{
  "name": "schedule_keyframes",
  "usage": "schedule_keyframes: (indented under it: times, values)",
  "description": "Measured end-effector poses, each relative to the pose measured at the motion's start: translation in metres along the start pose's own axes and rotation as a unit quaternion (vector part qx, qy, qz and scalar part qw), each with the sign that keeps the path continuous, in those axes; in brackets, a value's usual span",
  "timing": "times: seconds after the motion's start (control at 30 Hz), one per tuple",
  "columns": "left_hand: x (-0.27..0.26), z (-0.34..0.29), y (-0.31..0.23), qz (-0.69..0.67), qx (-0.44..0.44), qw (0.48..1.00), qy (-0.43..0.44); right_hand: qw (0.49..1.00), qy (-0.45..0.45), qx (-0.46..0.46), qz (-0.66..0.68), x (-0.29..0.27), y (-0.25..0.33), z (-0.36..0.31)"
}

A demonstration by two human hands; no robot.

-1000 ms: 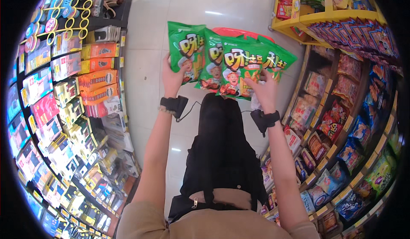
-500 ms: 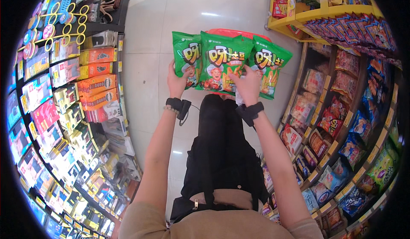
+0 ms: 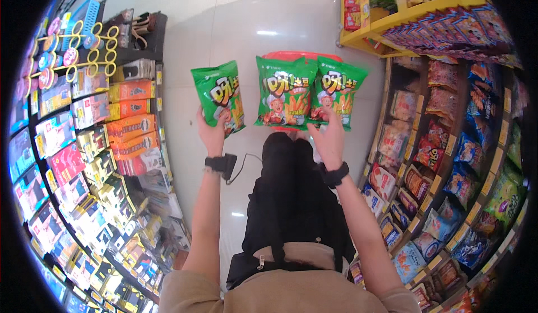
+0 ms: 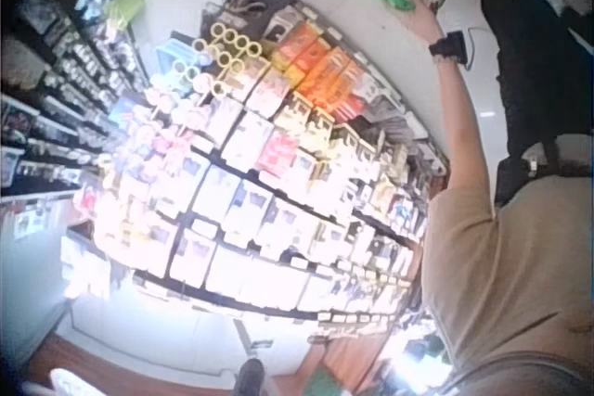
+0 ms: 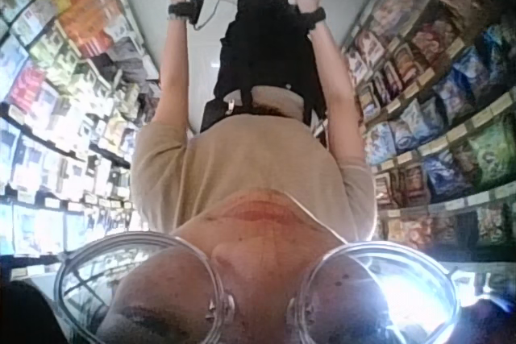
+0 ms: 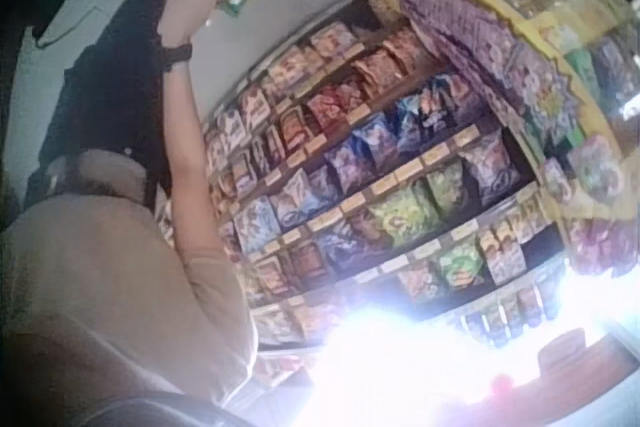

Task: The recorder uses a white cloth to wipe down store shelves and organizes bags of snacks.

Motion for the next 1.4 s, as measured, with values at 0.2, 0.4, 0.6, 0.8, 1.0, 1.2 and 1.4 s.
schedule_keyframes:
  times: [0.2, 0.4, 0.6, 0.8, 1.0, 1.2, 1.4]
  values:
    - [-0.086, -0.052, -0.132, -0.078, 0.089, 0.992, 0.043, 0.995, -0.022, 0.000, 0.095, -0.070, 0.023, -0.030]
    - [-0.047, -0.143, -0.197, -0.201, -0.013, 0.874, 0.442, 0.980, -0.031, -0.071, 0.183, -0.164, 0.057, -0.073]
    - [0.018, -0.293, -0.272, -0.135, 0.167, 0.757, 0.617, 0.950, -0.140, -0.064, 0.270, -0.257, 0.013, -0.174]
    - [0.060, -0.469, -0.291, -0.072, 0.246, 0.591, 0.765, 0.933, -0.316, 0.011, 0.175, -0.362, -0.044, -0.334]
    - [0.077, -0.618, -0.317, -0.092, 0.307, 0.463, 0.826, 0.887, -0.435, 0.058, 0.141, -0.437, -0.045, -0.450]
    - [0.071, -0.721, -0.411, -0.181, 0.412, 0.382, 0.807, 0.836, -0.539, 0.011, 0.104, -0.552, -0.042, -0.489]
    - [0.055, -0.772, -0.525, -0.219, 0.488, 0.325, 0.780, 0.823, -0.563, -0.030, 0.071, -0.681, 0.000, -0.464]
Point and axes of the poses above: each hand's wrist, its own z-axis towards the middle knuckle, its own x-axis out of the palm, y = z × x, the point moved 6 cm from there along z, towards the middle knuckle, and after that the axes turned 10 degrees about -x, right-handed, at the moved point
